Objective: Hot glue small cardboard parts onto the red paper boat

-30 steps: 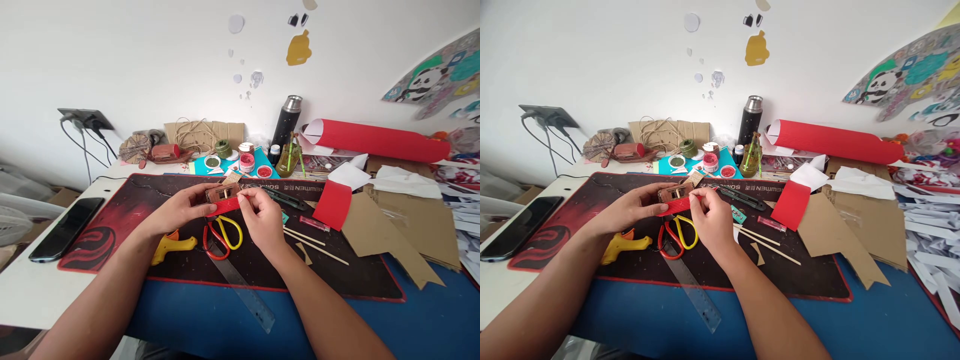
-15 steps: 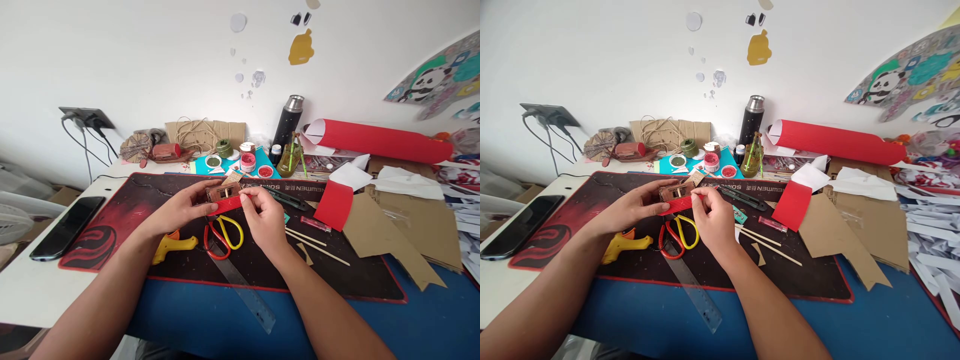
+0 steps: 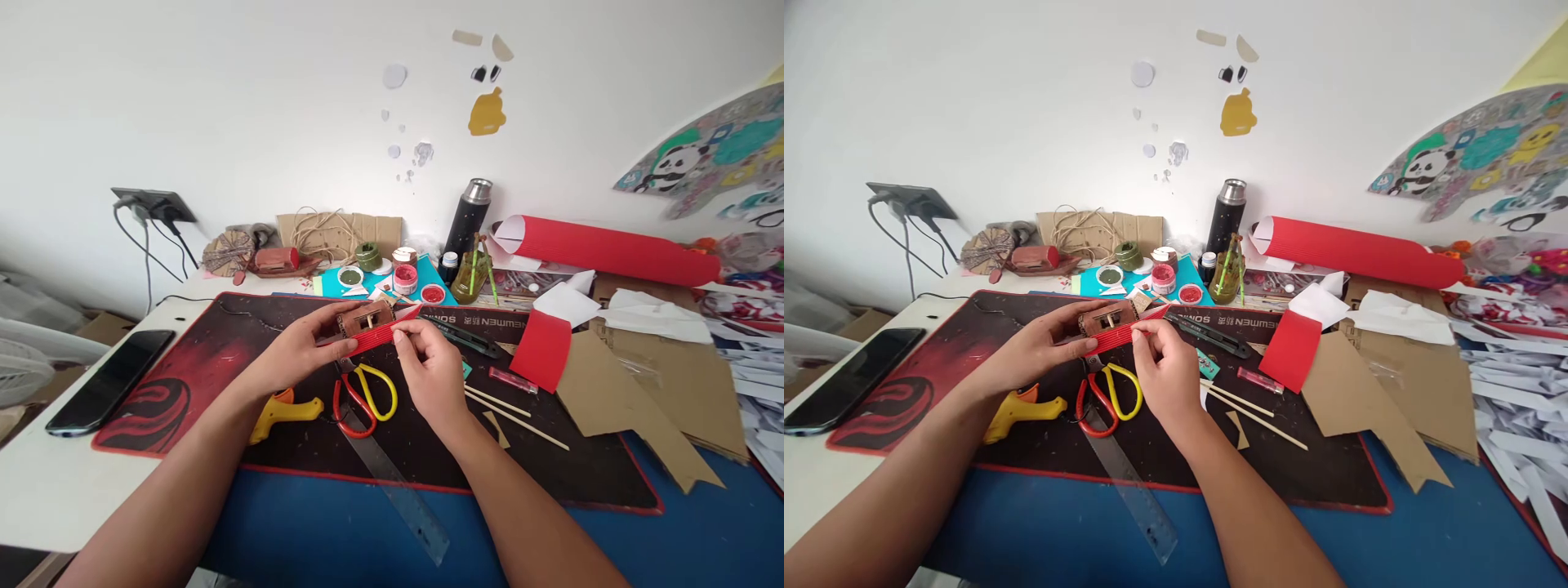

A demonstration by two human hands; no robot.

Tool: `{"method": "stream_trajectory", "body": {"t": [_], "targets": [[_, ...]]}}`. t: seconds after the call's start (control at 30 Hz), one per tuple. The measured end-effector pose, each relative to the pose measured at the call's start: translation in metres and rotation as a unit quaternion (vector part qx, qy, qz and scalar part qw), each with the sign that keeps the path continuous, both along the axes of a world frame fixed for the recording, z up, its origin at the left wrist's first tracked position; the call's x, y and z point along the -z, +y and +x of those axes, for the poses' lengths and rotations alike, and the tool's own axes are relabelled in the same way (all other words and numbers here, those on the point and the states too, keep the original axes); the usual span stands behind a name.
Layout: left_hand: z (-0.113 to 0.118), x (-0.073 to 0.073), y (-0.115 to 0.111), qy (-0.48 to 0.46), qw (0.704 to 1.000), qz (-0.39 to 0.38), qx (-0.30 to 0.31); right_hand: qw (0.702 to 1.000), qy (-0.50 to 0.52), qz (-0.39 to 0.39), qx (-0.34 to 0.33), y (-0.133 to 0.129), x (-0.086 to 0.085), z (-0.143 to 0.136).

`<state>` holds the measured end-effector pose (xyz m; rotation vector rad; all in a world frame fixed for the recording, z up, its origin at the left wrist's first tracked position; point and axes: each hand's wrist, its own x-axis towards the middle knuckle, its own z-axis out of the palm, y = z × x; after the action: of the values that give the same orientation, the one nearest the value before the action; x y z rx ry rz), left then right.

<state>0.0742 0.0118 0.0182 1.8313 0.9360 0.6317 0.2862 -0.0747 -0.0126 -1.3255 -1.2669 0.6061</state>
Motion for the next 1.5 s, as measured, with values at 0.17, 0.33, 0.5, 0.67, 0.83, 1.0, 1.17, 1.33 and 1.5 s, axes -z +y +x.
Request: {"method": "stream_trajectory", "body": {"t": [0.17,0.33,0.5,0.67,0.83,1.0,1.17,1.33,1.5], "targets": [[0.000,0.001,-0.001,0.069,0.991,0.107,-0.051,1.000,0.013,-0.001,0.002,0.002,0.001,-0.001],[0.002,0.002,-0.003,0.093,0.980,0.169,-0.051,0.998,0.056,-0.022,-0.004,0.004,0.002,0.000],[0.001,0.013,0.000,0.124,0.959,0.253,-0.040,0.994,0.102,-0.043,-0.012,0.006,0.004,0.002],[0.001,0.013,-0.003,0.134,0.947,0.290,-0.016,0.993,0.103,-0.054,-0.016,0.006,0.005,0.003],[0.003,0.007,-0.008,0.140,0.937,0.320,-0.006,0.994,0.093,-0.059,-0.017,0.007,0.005,0.003],[0.004,0.007,-0.009,0.135,0.936,0.325,-0.003,0.995,0.069,-0.068,-0.012,0.007,0.005,0.003],[0.005,0.007,-0.010,0.133,0.944,0.301,-0.001,0.996,0.051,-0.072,-0.008,0.007,0.003,0.003],[0.005,0.005,-0.011,0.130,0.946,0.298,-0.001,0.996,0.043,-0.077,-0.003,0.007,0.002,0.004],[0.004,0.006,-0.010,0.134,0.946,0.294,-0.004,0.996,0.042,-0.074,0.001,0.006,0.003,0.004]]}}
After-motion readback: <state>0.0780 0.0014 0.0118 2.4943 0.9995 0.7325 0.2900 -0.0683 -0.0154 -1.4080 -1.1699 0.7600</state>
